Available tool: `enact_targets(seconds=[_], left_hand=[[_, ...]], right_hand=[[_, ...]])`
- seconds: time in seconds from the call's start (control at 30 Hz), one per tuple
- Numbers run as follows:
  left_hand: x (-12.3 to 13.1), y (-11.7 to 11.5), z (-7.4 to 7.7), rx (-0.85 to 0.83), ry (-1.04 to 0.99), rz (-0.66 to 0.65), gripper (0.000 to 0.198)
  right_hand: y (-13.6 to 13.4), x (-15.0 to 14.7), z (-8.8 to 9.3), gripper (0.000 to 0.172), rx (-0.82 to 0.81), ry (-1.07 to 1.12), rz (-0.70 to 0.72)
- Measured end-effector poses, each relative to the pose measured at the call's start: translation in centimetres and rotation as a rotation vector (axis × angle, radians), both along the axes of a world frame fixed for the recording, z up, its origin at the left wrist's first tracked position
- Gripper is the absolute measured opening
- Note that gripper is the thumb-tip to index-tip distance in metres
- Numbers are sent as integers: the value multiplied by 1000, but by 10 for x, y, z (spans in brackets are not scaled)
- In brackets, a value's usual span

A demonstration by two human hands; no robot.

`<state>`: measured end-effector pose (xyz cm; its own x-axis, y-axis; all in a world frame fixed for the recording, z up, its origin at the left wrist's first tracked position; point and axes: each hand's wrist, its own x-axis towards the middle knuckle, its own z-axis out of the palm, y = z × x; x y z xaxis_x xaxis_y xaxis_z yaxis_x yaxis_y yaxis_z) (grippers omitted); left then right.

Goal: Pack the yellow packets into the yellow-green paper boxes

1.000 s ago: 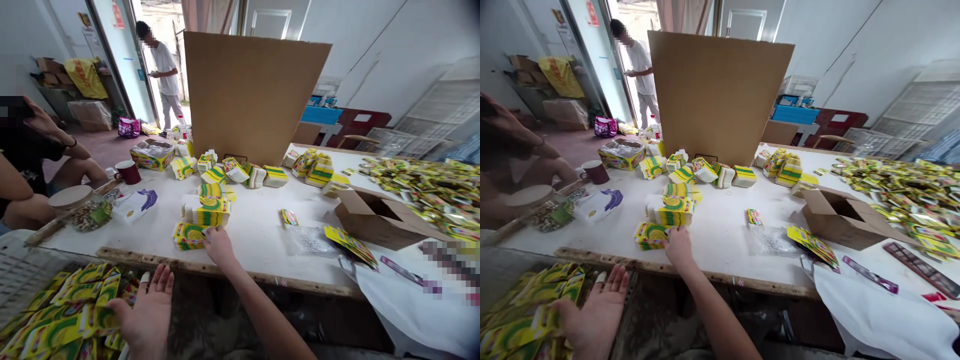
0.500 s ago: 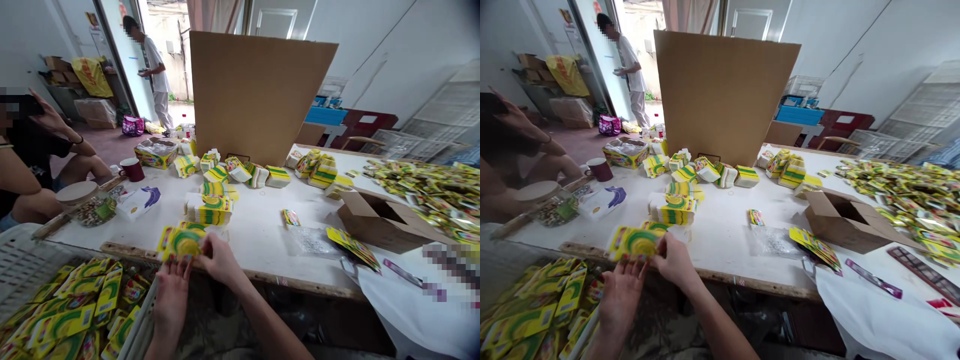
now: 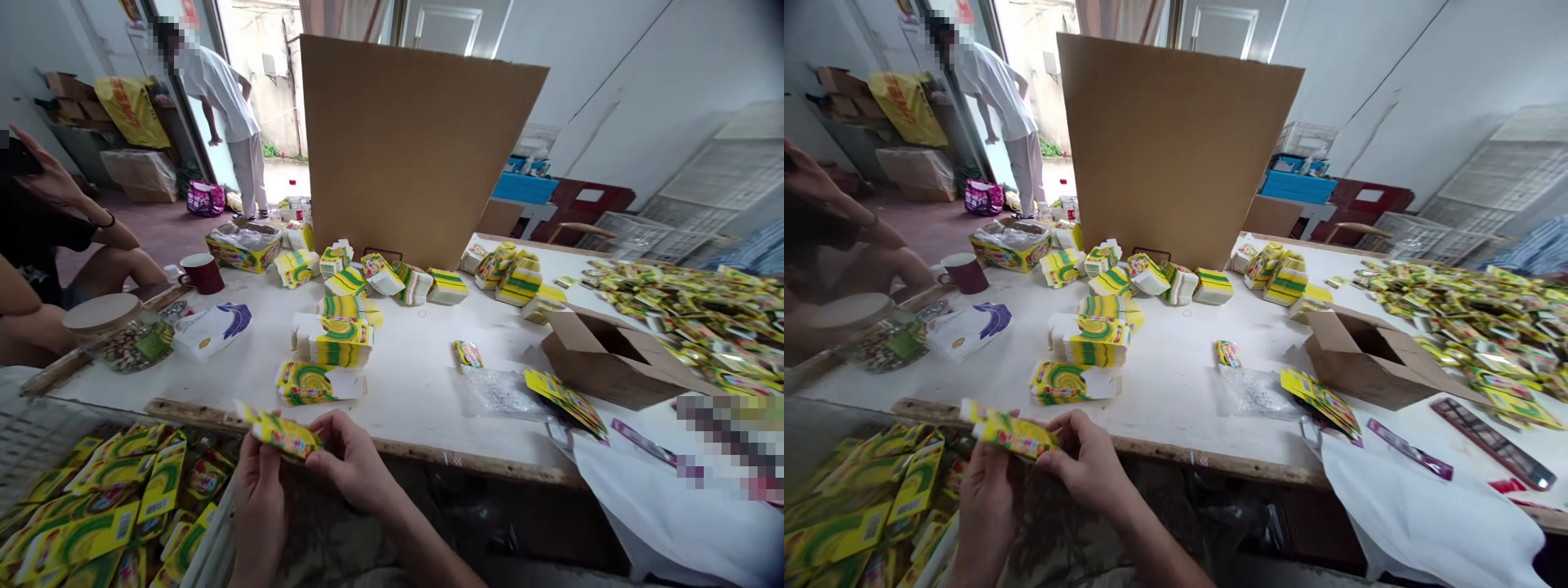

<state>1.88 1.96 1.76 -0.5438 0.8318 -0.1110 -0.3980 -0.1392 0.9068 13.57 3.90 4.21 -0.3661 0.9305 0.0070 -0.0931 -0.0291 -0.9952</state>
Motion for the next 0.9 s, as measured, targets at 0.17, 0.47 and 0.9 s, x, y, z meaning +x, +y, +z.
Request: enact_targets(seconds=[0.17, 0.47, 0.9], left_hand=[[-4, -2, 0, -64, 91, -1, 39], [3, -10, 1, -7, 191, -77, 42], [6, 1, -2, 27, -140, -60, 35]], right_hand=[[-6, 4, 4, 26, 3, 42, 21], [-9, -4, -6, 41, -72, 229, 26], [-3, 2, -18, 42, -81, 242, -27]])
